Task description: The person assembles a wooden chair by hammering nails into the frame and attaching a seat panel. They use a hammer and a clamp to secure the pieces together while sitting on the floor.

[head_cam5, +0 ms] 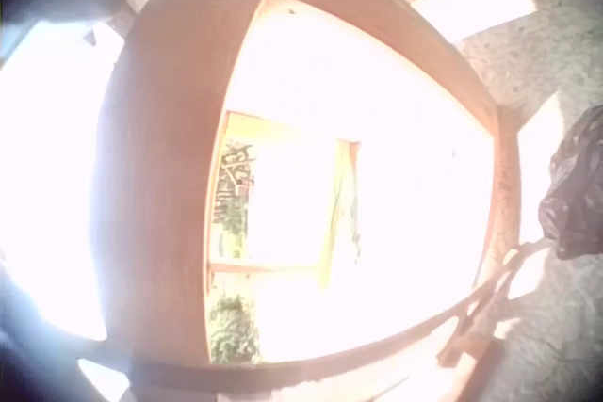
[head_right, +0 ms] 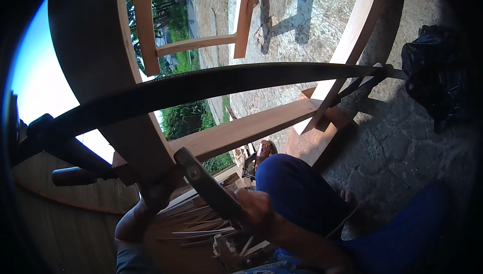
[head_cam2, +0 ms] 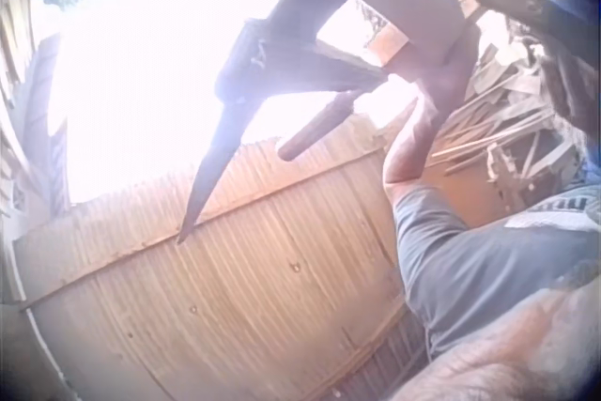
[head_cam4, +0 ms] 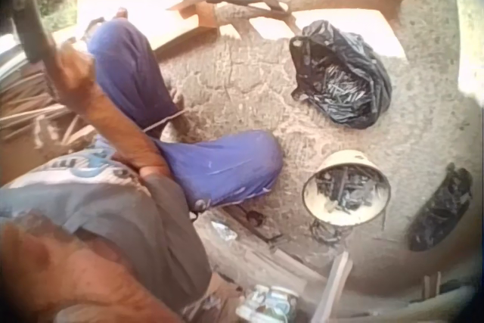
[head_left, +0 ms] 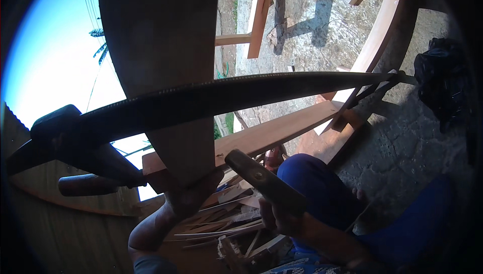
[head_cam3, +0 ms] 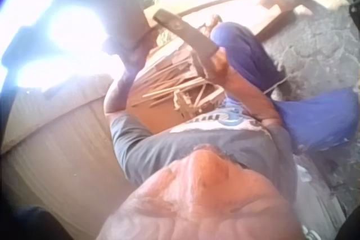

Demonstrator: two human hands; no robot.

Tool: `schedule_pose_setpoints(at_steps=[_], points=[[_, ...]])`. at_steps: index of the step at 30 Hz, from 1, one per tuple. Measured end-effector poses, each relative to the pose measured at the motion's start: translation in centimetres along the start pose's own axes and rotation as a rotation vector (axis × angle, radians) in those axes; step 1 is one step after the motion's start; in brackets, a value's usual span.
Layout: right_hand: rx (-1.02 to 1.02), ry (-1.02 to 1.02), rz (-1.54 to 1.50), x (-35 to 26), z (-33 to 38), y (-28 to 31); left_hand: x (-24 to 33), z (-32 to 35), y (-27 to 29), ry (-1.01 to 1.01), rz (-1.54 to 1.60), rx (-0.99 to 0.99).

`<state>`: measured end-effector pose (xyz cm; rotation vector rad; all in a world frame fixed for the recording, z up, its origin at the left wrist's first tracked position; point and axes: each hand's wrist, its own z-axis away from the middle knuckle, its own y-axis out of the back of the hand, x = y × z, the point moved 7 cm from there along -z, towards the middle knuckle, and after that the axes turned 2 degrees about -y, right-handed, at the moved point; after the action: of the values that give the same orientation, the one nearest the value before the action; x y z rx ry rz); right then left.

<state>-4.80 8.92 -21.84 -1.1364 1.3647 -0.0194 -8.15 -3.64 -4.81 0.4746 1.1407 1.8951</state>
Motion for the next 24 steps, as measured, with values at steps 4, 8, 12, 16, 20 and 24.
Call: schedule_pose_setpoints(at_steps=[4,8,12,16,20,24], points=[[0.066,-0.054,0.042,-0.3,-2.1,0.4,-1.0,1.0,-0.4,0.008,0.05,0.058],[0.137,0.074,0.161,-1.1,-2.1,0.5,-1.6,1.0,-0.4,0.146,0.284,0.11],[0.118,-0.086,0.007,-0.3,-1.5,-0.5,-1.8,1.5,-0.7,0.053,0.036,0.039],[0.164,-0.012,0.018,-0.8,-2.4,0.1,-1.8,1.3,-0.5,0.176,0.184,0.061],[0.128,-0.182,-0.081,0.2,-2.2,-0.7,-1.9,1.0,-0.4,0.244,0.314,0.09],[0.147,-0.055,0.008,-0.7,-2.4,-0.9,-2.2,0.9,-0.6,0.218,0.399,0.156]])
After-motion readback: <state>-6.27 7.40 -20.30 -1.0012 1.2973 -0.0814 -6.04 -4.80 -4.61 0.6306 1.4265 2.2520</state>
